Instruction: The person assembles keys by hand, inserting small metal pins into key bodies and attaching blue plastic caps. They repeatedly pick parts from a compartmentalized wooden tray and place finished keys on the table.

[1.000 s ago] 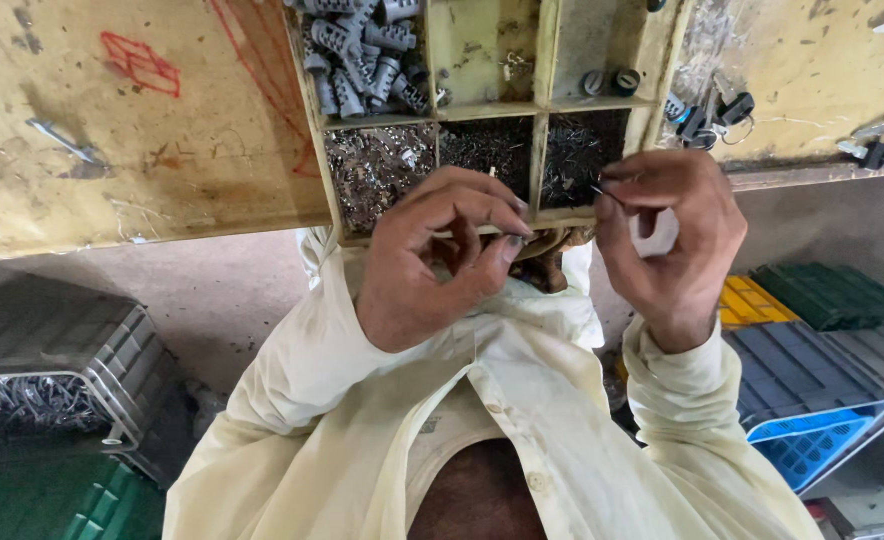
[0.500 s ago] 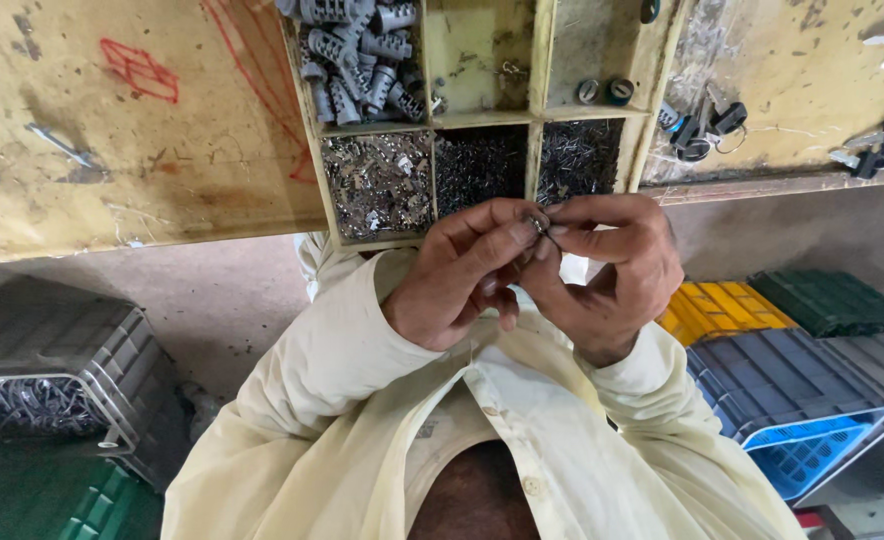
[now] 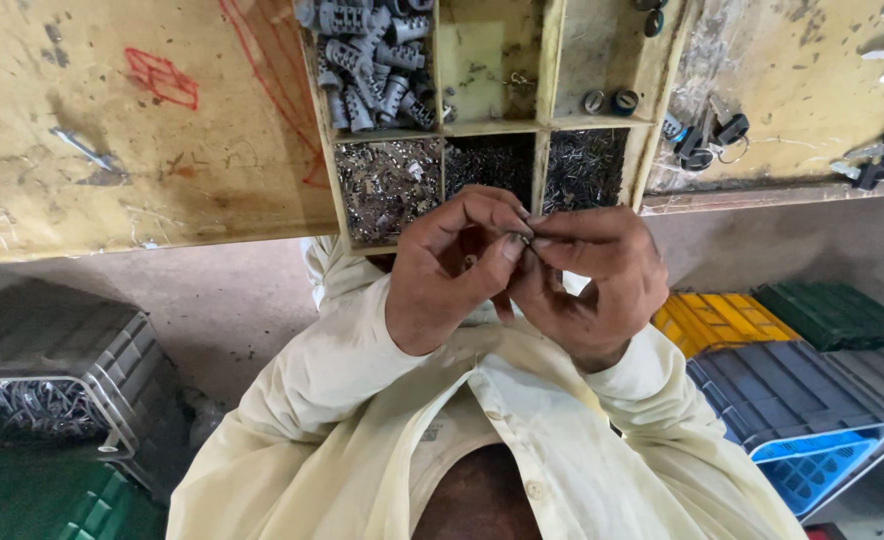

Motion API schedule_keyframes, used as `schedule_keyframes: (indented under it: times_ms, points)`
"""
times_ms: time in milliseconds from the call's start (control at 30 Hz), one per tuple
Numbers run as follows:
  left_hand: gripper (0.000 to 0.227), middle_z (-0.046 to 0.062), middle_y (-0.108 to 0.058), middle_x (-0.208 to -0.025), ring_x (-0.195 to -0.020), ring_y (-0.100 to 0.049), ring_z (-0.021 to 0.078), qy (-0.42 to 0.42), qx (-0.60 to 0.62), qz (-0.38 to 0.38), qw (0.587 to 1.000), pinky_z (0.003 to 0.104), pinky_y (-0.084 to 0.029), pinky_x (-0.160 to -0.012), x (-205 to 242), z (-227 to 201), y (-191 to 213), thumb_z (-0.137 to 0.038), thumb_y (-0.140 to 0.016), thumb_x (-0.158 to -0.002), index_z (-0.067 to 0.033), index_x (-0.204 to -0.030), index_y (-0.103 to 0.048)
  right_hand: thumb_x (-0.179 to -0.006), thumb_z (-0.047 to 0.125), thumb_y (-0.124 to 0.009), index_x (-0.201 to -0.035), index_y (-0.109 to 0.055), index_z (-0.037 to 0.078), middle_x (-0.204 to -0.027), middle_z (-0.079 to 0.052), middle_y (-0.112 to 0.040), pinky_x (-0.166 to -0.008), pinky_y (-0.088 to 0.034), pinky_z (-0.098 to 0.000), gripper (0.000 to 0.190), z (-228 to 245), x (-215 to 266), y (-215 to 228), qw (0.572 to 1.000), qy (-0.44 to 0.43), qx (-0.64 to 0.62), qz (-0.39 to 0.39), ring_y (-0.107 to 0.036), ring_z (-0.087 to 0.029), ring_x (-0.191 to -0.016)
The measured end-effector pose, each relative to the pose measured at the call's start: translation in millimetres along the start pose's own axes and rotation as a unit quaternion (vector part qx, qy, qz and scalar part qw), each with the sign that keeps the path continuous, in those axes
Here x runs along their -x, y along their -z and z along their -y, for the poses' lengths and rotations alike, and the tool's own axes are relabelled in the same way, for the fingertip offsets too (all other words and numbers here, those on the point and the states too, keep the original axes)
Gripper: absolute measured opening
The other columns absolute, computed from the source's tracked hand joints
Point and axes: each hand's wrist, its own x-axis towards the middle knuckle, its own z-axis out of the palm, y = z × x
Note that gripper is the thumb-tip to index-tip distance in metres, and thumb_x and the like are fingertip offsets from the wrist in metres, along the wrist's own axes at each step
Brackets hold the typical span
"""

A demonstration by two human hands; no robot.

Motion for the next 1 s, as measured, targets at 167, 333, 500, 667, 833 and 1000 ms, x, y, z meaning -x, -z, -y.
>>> schedule_keyframes:
  times_ms: [167,333,500,667,833,1000]
  points:
    - [0.014,0.006,-0.055,-0.125,-0.09,-0.062,0.0071,-0.013,-0.057,-0.019,0.998,0.025,-0.06,-0.067,2.7,-13.9,10.5,-0.001,-0.063,-0.1,-0.0019,-0.114,-0.061,-0.085,-0.005,-0.085,-0.111,-0.066,0.006,-0.107,-0.01,-0.072,-0.076,-0.057,-0.0351,0.034,-2.3,-13.8,7.0,0.996,0.056,-0.005,0.069,-0.074,-0.025,-0.089]
    - [0.018,0.006,-0.057,-0.121,-0.094,-0.061,0.0077,-0.068,-0.16,-0.002,0.985,0.023,-0.054,-0.079,14.5,-32.4,31.2,0.006,-0.066,-0.098,-0.0006,-0.114,-0.061,-0.083,-0.006,-0.087,-0.109,-0.075,0.01,-0.103,-0.005,-0.075,-0.07,-0.055,-0.0335,0.033,1.3,-37.5,5.9,0.974,0.189,0.029,0.118,-0.074,-0.022,-0.085]
    - [0.019,0.006,-0.057,-0.118,-0.104,-0.058,0.0076,-0.051,-0.185,0.003,0.981,0.021,-0.05,-0.09,32.5,-46.1,56.9,0.002,-0.066,-0.094,-0.0003,-0.112,-0.06,-0.084,0.003,-0.084,-0.108,-0.072,0.014,-0.108,-0.002,-0.076,-0.083,-0.058,-0.0356,0.029,8.1,-58.4,-13.5,0.967,0.105,-0.101,0.207,-0.07,-0.024,-0.095]
    - [0.02,0.006,-0.062,-0.111,-0.079,-0.059,0.0066,-0.011,-0.06,-0.061,0.996,0.022,-0.055,-0.059,41.2,-46.6,77.1,-0.012,-0.064,-0.102,-0.0024,-0.119,-0.059,-0.094,0.018,-0.086,-0.118,-0.071,0.011,-0.114,-0.005,-0.072,-0.086,-0.058,-0.0369,0.03,14.8,-87.8,-27.5,0.961,0.094,-0.107,0.239,-0.07,-0.024,-0.1]
    - [0.017,0.006,-0.063,-0.105,-0.072,-0.055,0.0063,-0.08,-0.077,-0.132,0.985,0.023,-0.051,-0.053,41.4,-46.4,70.4,-0.013,-0.061,-0.106,-0.0049,-0.12,-0.055,-0.097,0.018,-0.09,-0.118,-0.068,0.009,-0.105,-0.007,-0.067,-0.076,-0.056,-0.038,0.031,19.6,-111.8,-67.2,0.98,0.13,0.141,0.057,-0.068,-0.026,-0.093]
    - [0.013,0.005,-0.062,-0.104,-0.069,-0.052,0.005,-0.087,-0.046,-0.123,0.988,0.021,-0.046,-0.05,38.6,-53.5,54.5,-0.009,-0.059,-0.105,-0.0063,-0.117,-0.053,-0.102,0.002,-0.084,-0.125,-0.062,0.005,-0.12,-0.011,-0.069,-0.075,-0.055,-0.0286,0.032,12.9,-75.2,-48.7,0.99,0.006,-0.044,0.131,-0.069,-0.016,-0.091]
